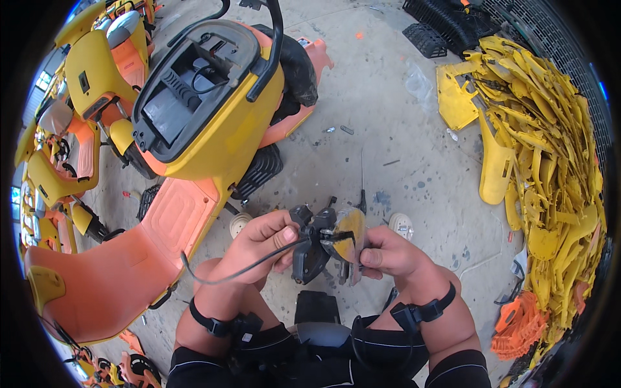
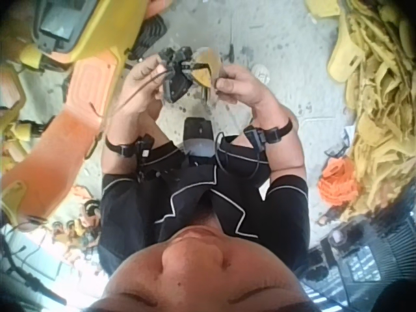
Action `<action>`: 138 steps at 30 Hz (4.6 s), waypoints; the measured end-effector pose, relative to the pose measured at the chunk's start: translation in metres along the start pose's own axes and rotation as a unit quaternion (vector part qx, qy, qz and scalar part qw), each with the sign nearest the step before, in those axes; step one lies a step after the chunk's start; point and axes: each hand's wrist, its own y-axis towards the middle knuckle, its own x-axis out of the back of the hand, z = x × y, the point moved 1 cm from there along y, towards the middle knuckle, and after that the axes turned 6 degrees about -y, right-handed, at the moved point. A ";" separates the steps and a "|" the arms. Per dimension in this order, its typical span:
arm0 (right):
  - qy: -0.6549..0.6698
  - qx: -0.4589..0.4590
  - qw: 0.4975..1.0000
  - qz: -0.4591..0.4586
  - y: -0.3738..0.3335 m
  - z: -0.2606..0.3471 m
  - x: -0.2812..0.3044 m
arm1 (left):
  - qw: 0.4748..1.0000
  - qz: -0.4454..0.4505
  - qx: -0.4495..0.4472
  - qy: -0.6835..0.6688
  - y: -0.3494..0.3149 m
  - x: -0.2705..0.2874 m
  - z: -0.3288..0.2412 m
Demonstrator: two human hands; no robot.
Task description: The person sits on the floor and assembles a small mechanical component with a wire, likely a brake or throttle assembly, using their hands. They manipulate the part and wire, fitting them together in a workshop setting.
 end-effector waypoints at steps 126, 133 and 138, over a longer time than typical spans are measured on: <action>-0.206 0.038 0.976 0.054 -0.007 0.000 0.021 | 0.960 0.211 0.162 -0.083 0.007 0.018 0.018; -0.106 -0.061 0.992 0.028 -0.007 0.005 0.026 | 0.999 -0.003 -0.044 -0.025 0.012 -0.006 0.027; -0.066 -0.023 0.997 0.032 -0.001 -0.004 0.025 | 0.996 -0.006 -0.085 -0.033 0.020 -0.013 0.023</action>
